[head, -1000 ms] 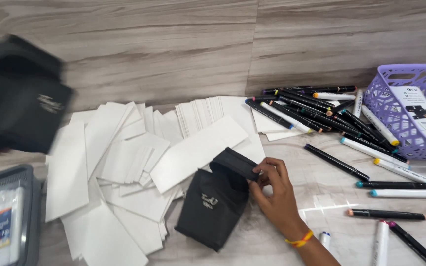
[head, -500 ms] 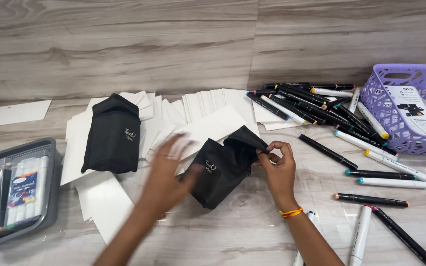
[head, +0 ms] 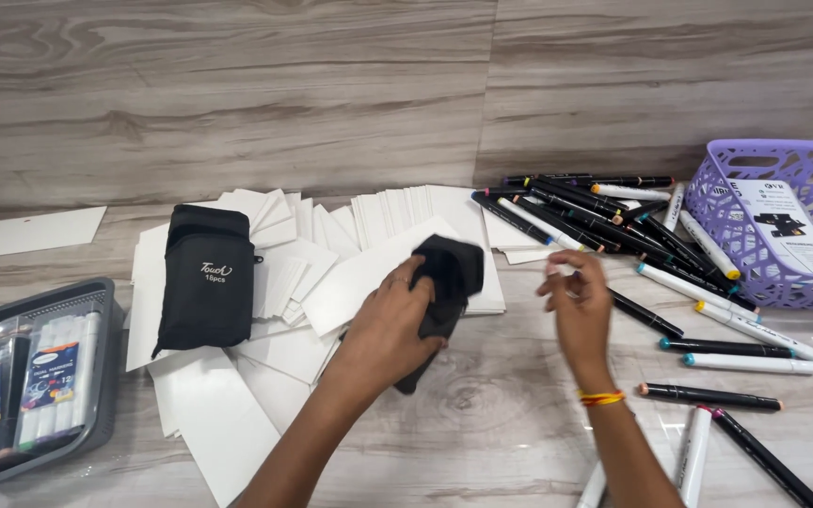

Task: The person organizes a collection of dual-tip markers into a black fabric pouch. They pick up markers from a pile on the floor, briefly inspect them, and place them into the pouch one by one. The person also handles a plastic container of markers and a stack of white paper cards during the process.

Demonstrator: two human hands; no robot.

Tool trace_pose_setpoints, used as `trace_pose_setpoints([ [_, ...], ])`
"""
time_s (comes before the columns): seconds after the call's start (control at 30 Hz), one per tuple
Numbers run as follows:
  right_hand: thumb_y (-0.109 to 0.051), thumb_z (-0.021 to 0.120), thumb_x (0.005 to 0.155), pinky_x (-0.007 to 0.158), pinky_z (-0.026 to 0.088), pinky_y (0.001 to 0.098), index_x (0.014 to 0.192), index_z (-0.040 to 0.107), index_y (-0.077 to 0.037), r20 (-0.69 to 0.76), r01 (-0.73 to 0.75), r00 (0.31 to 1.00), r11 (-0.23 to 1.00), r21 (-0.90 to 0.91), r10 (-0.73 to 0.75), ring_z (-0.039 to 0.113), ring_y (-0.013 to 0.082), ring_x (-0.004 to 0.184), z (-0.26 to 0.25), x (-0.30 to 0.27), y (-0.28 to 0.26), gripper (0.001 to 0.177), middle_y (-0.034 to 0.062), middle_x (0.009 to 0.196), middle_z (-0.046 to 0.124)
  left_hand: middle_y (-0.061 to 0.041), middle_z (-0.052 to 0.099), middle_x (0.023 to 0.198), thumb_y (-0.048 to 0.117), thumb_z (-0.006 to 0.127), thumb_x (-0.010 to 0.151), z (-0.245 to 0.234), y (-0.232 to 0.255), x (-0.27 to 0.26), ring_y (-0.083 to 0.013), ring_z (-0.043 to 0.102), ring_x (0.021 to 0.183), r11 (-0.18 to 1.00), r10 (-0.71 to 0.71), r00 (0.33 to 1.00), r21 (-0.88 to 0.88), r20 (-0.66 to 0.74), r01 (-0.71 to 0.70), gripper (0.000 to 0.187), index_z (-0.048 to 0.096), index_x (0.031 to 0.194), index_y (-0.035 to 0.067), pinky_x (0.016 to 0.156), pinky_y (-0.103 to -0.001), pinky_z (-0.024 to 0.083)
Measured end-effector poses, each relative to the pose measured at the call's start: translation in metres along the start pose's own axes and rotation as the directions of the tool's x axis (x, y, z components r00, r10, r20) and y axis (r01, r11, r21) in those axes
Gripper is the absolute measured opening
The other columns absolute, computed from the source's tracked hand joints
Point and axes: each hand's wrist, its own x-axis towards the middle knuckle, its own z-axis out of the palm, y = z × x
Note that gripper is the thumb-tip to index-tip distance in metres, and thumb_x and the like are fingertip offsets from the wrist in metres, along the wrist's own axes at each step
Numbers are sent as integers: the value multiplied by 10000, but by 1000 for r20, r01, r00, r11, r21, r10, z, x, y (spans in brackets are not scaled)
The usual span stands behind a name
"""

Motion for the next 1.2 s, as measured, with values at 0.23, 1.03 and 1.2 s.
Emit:
trace_pose_setpoints([
  [0.23,-125,643,1055,613,519,226,1131,640,-18,-105,83,992,982,169,-66,680,121,757,-30,57,-23,131,74,1008,716,-220,463,1488,63,857,644,-20,5,6,-388,504,1319,987,161,980,-8,-118,-163,561,586,1130,-12,1051,-454,464],
  [1.03,-156,717,958,814,537,459,1490,590,-90,84,80,996,620,-781,-23,685,343,946,-54,49,-24,551,179,1136,704,-142,633,1237,22,673,771,-36,14,-14,-312,633,1129,993,109,975,-61,193,-99,346,735,1109,68,961,-423,525],
  [1.2,-21,700,1017,743,544,360,1486,537,-28,35,337,921,746,-574,-389,652,273,947,-43,39,-95,497,210,1160,630,-216,650,1167,258,694,909,-21,13,-11,-360,648,1066,982,183,975,-70,126,-176,299,753,881,-34,896,-460,531],
])
